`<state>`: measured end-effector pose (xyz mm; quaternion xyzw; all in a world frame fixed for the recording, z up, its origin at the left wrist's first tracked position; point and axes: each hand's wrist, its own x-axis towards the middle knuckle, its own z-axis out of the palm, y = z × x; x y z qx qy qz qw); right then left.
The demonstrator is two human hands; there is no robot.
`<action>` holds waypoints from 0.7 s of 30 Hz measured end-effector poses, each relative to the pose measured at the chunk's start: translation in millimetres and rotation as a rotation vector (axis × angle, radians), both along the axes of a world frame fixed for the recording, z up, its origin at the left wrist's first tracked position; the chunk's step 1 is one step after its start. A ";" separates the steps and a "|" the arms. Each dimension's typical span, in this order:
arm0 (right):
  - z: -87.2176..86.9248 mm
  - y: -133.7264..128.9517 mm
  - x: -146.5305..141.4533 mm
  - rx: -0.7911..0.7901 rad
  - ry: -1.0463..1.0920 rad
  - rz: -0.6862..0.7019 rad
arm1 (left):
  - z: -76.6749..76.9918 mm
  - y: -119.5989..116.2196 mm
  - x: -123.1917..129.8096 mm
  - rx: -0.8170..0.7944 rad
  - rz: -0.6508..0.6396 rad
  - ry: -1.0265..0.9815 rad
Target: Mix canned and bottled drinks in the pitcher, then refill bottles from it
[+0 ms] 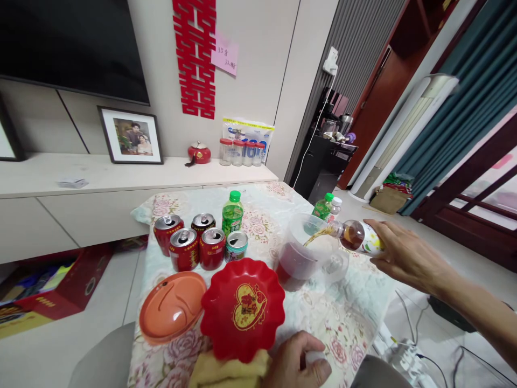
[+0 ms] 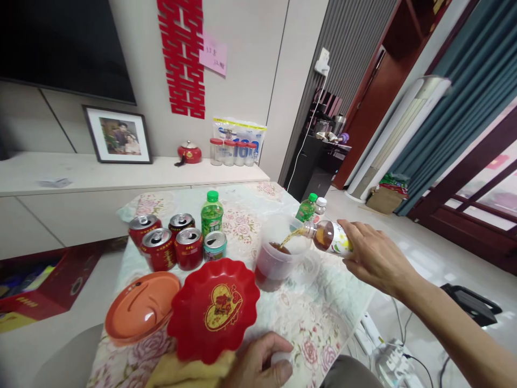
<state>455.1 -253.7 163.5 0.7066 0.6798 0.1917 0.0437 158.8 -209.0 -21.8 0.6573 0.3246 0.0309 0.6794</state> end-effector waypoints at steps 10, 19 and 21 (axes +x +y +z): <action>13.7 4.1 -15.2 -0.018 -0.123 -0.014 | -3.2 -1.8 -1.1 -0.004 0.018 -0.018; 27.0 8.2 -23.2 -0.050 -0.228 -0.020 | -3.2 -4.2 -2.8 0.016 0.020 -0.016; 29.7 9.3 -26.5 -0.024 -0.195 -0.010 | -1.2 -4.0 -3.5 0.015 0.018 -0.017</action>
